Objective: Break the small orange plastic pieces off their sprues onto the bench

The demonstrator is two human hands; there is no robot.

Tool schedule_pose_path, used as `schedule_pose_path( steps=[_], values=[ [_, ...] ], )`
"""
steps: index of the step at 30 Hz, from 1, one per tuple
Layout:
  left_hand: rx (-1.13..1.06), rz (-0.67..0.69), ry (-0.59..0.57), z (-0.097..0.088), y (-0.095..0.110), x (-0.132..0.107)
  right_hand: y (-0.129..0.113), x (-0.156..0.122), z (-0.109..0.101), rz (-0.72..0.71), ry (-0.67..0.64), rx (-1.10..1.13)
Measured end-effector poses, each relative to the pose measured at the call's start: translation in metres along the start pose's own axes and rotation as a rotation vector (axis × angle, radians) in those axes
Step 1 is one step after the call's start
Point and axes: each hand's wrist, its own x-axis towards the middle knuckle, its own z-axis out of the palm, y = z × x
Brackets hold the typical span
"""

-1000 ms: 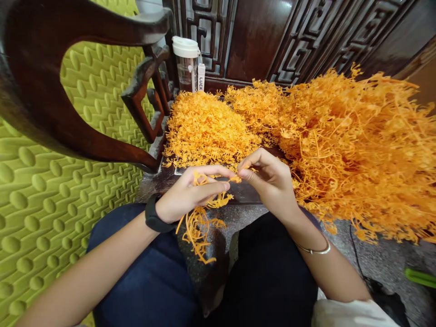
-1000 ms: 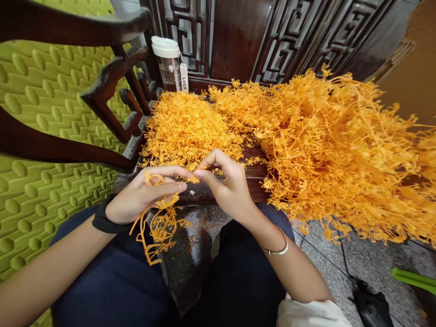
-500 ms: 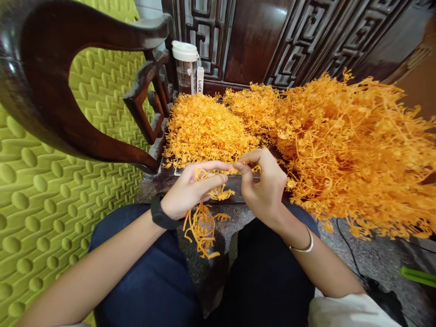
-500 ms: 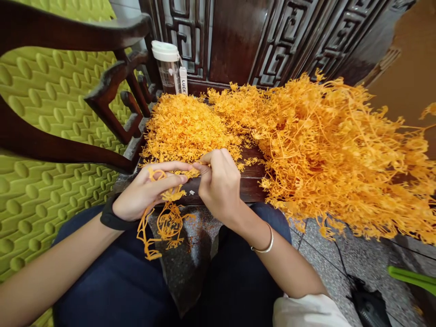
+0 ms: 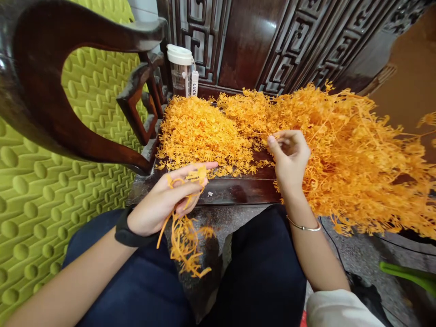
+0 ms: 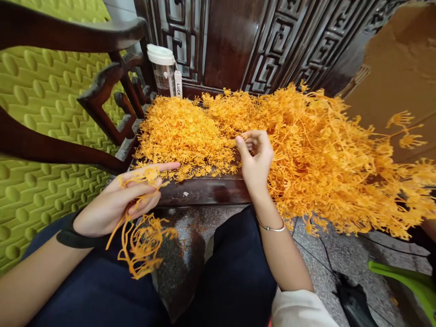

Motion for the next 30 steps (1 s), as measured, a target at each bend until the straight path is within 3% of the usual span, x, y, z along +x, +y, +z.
schedule_pose_path(
  steps=[5,13,16,19,23,25,27,30],
  values=[
    [0.027,-0.048,0.064,0.003,-0.004,0.015,0.009,-0.001,0.004,0.011,-0.201,-0.264],
    [0.058,-0.067,0.077,-0.002,-0.014,0.025,0.029,0.011,-0.001,-0.053,-0.182,-0.407],
    [0.025,-0.063,0.082,-0.004,-0.017,0.027,0.025,0.008,0.001,-0.039,-0.217,-0.344],
    [-0.038,-0.106,0.135,-0.005,-0.019,0.031,0.004,-0.001,0.005,0.017,-0.325,-0.155],
    [-0.115,-0.191,0.185,-0.007,-0.024,0.035,-0.034,-0.023,0.016,0.124,-0.770,0.131],
    [-0.107,-0.186,0.160,-0.007,-0.027,0.036,-0.046,-0.035,0.024,0.106,-0.902,0.184],
    [-0.085,-0.171,0.147,-0.008,-0.028,0.036,-0.049,-0.044,0.030,0.072,-0.929,0.180],
    [-0.041,-0.145,0.150,-0.006,-0.026,0.035,-0.045,-0.048,0.035,0.036,-0.868,0.153]
  ],
)
